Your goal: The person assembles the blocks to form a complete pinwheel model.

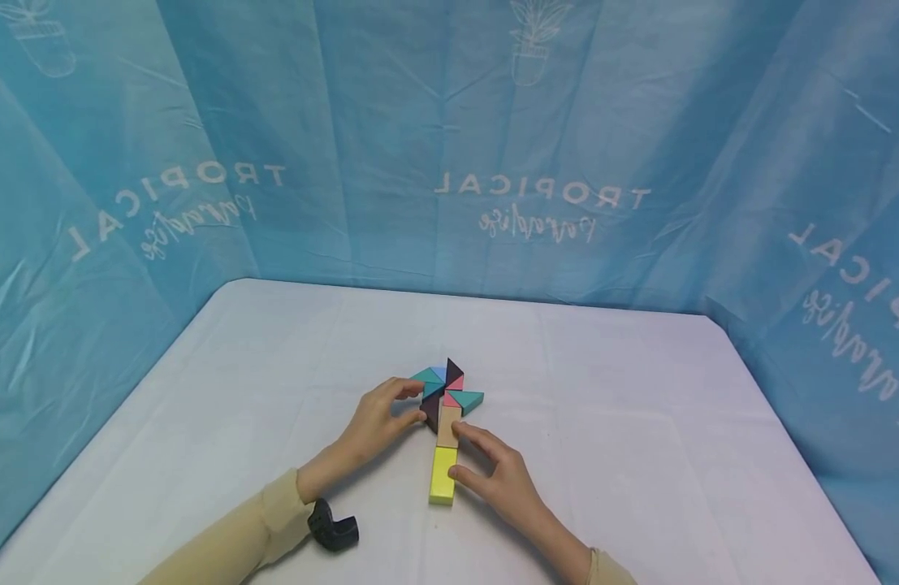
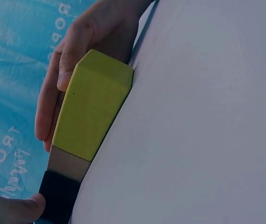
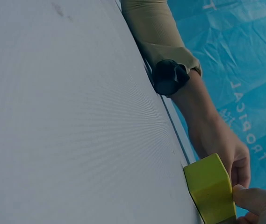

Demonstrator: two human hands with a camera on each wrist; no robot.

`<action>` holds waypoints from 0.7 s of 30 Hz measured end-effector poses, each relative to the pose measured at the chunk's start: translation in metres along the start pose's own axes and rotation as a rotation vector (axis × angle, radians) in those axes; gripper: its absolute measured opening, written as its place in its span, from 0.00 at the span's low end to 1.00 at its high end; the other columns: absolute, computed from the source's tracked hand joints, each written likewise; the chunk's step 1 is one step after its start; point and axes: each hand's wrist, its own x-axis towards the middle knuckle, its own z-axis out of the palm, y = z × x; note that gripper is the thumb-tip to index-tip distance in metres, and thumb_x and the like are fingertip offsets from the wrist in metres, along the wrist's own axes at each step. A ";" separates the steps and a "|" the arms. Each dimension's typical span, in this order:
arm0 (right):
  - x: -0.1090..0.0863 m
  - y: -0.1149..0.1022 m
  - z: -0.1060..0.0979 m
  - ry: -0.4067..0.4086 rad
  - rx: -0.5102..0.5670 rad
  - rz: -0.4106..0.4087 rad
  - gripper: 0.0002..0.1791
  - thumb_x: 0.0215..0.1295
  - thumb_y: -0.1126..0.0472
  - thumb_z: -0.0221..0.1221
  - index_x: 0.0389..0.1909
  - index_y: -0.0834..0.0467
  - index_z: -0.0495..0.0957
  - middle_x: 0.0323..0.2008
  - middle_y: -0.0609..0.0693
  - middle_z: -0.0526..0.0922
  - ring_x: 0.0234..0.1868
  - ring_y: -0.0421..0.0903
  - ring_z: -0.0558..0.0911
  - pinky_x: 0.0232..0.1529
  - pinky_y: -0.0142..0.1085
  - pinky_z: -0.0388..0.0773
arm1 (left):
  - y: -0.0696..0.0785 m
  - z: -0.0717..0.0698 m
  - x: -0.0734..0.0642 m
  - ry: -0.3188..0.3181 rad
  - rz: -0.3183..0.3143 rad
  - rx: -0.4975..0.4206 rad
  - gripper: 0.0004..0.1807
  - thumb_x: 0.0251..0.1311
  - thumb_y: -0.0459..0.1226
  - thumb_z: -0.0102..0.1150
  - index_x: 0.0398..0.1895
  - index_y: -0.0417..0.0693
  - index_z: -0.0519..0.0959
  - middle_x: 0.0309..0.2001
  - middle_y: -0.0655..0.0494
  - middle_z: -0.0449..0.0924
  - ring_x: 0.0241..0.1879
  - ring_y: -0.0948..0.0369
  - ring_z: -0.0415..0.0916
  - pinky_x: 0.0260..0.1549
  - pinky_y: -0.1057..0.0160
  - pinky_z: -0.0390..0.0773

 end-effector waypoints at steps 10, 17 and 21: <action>0.000 -0.001 0.000 0.002 -0.020 -0.003 0.30 0.58 0.59 0.66 0.62 0.57 0.70 0.61 0.49 0.73 0.64 0.49 0.68 0.63 0.35 0.62 | -0.002 0.001 0.005 0.010 -0.002 -0.005 0.20 0.51 0.34 0.69 0.48 0.40 0.77 0.43 0.51 0.80 0.43 0.57 0.78 0.43 0.59 0.78; 0.000 -0.001 0.000 -0.001 -0.025 -0.010 0.31 0.58 0.60 0.66 0.62 0.59 0.70 0.61 0.51 0.73 0.64 0.49 0.68 0.62 0.35 0.62 | -0.006 0.004 0.007 0.023 0.004 -0.018 0.20 0.50 0.33 0.70 0.47 0.40 0.77 0.42 0.52 0.80 0.42 0.58 0.78 0.42 0.60 0.78; 0.000 0.000 0.000 0.001 -0.022 -0.013 0.31 0.57 0.60 0.66 0.62 0.58 0.70 0.61 0.50 0.73 0.63 0.49 0.68 0.62 0.35 0.62 | -0.005 0.005 0.007 0.032 -0.003 -0.013 0.19 0.51 0.33 0.70 0.47 0.40 0.77 0.41 0.52 0.80 0.41 0.59 0.78 0.41 0.60 0.78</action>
